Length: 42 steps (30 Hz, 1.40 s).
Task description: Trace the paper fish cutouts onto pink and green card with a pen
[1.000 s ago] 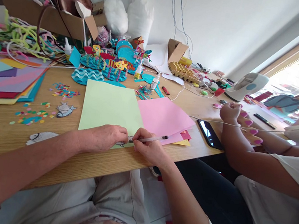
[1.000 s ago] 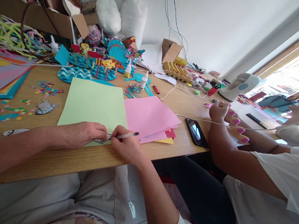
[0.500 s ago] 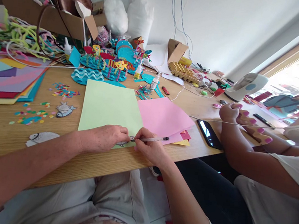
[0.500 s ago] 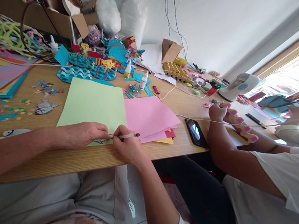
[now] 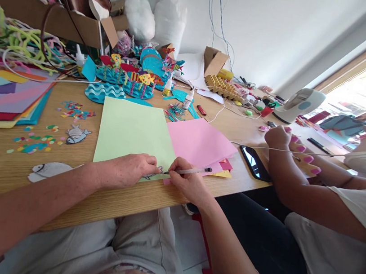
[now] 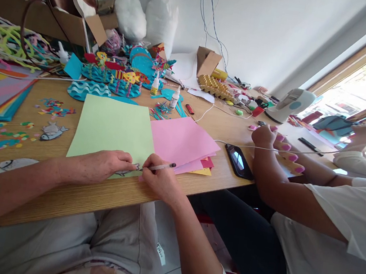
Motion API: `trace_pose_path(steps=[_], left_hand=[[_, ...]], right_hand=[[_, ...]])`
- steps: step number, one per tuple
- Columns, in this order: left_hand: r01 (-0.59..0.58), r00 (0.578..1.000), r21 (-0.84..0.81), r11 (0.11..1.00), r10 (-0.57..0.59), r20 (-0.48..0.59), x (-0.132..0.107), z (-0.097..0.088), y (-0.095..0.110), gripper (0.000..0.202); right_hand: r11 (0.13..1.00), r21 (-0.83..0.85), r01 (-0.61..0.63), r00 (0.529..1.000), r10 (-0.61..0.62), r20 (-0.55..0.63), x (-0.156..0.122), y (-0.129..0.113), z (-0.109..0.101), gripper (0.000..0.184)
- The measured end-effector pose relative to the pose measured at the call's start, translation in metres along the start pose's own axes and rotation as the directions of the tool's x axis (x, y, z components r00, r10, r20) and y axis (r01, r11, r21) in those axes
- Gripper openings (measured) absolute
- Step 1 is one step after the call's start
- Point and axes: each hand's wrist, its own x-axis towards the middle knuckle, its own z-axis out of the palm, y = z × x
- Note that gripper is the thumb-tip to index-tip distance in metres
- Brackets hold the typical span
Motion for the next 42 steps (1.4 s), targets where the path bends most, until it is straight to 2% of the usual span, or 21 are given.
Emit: trace_pose_path(steps=[10, 34, 42], left_hand=[[0.021, 1.0, 0.014, 1.0, -0.021, 0.008, 0.0006, -0.0032, 0.006, 0.044], [0.025, 1.0, -0.003, 1.0, -0.025, 0.009, 0.0, -0.0045, 0.0088, 0.044], [0.039, 0.999, 0.0, 0.999, -0.039, 0.019, -0.0008, -0.0033, 0.0089, 0.045]], right_hand=[[1.0, -0.024, 0.018, 0.999, -0.019, -0.043, 0.0002, -0.0018, 0.002, 0.009], [0.999, -0.038, 0.02, 0.999, -0.022, -0.04, 0.0053, -0.0012, 0.0073, 0.01], [1.0, -0.016, 0.02, 0.996, -0.022, -0.085, 0.0036, -0.001, 0.0054, 0.009]])
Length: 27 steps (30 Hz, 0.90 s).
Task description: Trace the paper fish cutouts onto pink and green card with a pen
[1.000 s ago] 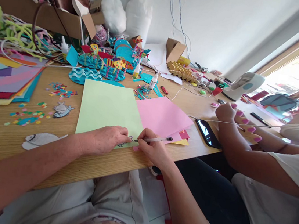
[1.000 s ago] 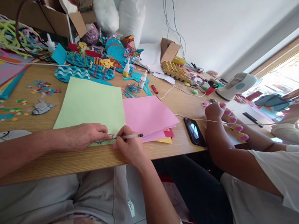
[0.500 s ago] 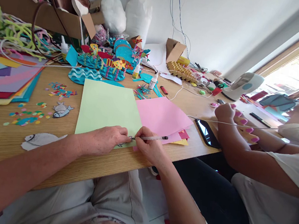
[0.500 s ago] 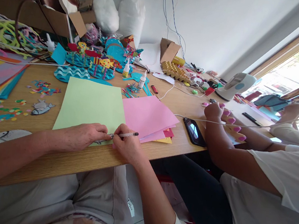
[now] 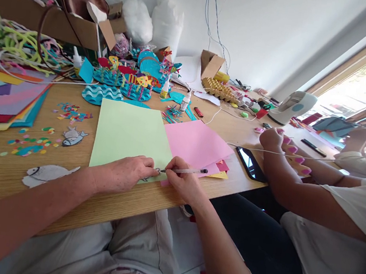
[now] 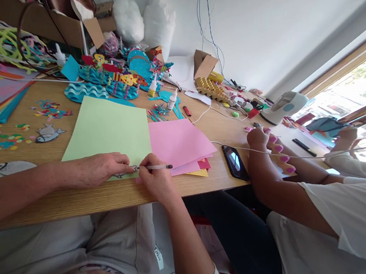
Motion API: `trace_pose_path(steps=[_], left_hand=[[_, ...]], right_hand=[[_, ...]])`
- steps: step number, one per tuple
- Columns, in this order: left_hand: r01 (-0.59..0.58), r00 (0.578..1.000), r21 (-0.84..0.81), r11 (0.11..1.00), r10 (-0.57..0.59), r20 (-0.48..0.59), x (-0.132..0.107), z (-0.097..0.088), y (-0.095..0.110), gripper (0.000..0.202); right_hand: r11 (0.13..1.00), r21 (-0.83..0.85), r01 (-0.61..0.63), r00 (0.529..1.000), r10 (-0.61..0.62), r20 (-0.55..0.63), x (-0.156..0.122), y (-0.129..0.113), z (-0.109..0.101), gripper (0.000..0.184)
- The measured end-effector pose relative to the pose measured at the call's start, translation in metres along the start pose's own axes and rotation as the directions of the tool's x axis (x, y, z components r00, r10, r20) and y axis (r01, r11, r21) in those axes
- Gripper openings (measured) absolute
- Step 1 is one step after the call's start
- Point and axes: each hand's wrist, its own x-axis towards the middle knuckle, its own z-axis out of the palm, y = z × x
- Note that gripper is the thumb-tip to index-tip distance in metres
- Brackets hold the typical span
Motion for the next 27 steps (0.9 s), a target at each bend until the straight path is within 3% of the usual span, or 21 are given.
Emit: trace_pose_path(steps=[12, 27], left_hand=[[0.002, 1.0, 0.001, 1.0, -0.002, -0.018, -0.0011, 0.0035, -0.0019, 0.042], [0.006, 1.0, 0.008, 1.0, -0.006, -0.018, -0.001, 0.0059, -0.003, 0.044]], right_hand=[[1.0, -0.019, 0.001, 0.999, 0.0, 0.04, 0.0017, -0.0007, 0.0012, 0.01], [0.998, -0.061, -0.004, 1.0, 0.002, -0.019, 0.0032, 0.0012, 0.002, 0.01]])
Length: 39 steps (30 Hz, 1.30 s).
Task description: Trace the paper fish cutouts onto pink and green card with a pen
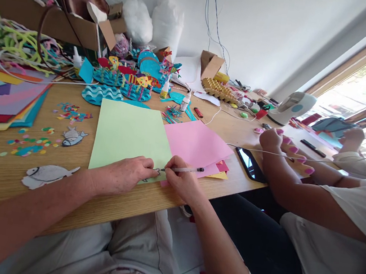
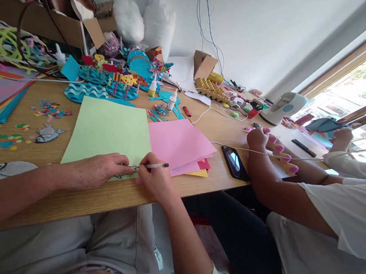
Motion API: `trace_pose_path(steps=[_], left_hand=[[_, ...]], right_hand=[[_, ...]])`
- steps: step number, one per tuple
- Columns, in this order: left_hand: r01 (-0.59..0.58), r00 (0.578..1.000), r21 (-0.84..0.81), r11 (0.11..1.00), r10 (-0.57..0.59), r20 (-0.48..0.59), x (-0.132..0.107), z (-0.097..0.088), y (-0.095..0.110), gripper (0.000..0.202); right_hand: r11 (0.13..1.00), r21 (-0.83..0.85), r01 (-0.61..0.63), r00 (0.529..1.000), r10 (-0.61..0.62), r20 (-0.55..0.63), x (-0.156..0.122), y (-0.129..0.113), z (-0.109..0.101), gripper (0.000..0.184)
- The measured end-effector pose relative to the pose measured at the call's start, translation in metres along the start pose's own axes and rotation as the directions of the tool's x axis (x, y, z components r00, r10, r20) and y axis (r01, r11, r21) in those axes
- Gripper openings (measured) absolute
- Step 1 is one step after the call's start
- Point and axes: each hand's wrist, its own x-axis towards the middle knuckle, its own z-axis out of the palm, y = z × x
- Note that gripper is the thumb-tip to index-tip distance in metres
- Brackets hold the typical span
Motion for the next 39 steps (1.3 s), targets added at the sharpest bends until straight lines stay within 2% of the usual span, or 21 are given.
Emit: trace_pose_path(steps=[14, 22, 31, 39], left_hand=[[-0.023, 0.999, -0.003, 1.0, 0.023, -0.043, -0.002, 0.005, -0.001, 0.042], [0.013, 1.0, -0.004, 1.0, -0.013, -0.008, -0.002, 0.004, 0.001, 0.041], [0.0, 0.999, 0.0, 1.0, 0.0, -0.043, -0.002, 0.007, 0.0, 0.041], [0.003, 0.995, -0.061, 0.998, -0.008, -0.095, -0.014, 0.004, 0.004, 0.044]], right_hand=[[1.0, -0.003, -0.007, 1.0, 0.007, -0.028, 0.001, -0.001, 0.003, 0.009], [0.996, 0.07, -0.05, 0.998, 0.047, 0.04, 0.004, -0.002, 0.006, 0.008], [0.992, 0.097, -0.085, 0.993, 0.076, 0.095, 0.006, -0.005, 0.01, 0.009], [0.995, 0.087, -0.051, 0.994, 0.042, 0.104, 0.007, -0.008, 0.009, 0.012]])
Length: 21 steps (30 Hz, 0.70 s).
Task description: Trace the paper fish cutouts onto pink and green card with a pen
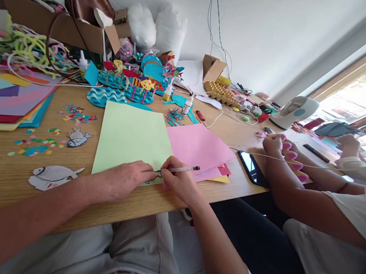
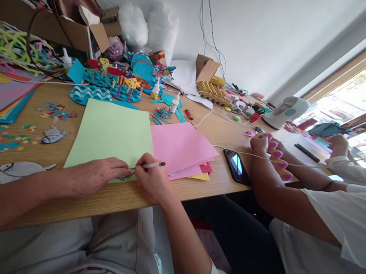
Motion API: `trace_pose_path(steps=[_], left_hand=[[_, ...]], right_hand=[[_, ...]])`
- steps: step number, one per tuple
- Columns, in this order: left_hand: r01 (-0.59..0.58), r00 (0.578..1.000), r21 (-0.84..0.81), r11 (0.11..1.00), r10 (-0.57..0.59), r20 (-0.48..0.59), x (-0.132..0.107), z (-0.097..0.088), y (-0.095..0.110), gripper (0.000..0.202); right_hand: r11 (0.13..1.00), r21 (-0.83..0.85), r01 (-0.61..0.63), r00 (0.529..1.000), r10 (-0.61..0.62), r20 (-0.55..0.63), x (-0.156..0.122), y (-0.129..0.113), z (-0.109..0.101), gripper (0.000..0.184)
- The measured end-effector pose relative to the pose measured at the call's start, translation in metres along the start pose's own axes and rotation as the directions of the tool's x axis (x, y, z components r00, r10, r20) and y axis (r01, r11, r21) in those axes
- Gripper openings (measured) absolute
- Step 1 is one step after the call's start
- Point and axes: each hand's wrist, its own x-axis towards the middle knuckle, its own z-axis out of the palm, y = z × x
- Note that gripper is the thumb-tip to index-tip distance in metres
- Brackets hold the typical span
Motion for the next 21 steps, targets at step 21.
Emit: trace_pose_path(steps=[21], left_hand=[[0.028, 0.998, 0.0, 1.0, -0.028, -0.059, -0.017, 0.019, -0.003, 0.039]], right_hand=[[0.988, -0.142, 0.068, 0.997, -0.065, 0.029, 0.008, -0.011, 0.008, 0.01]])
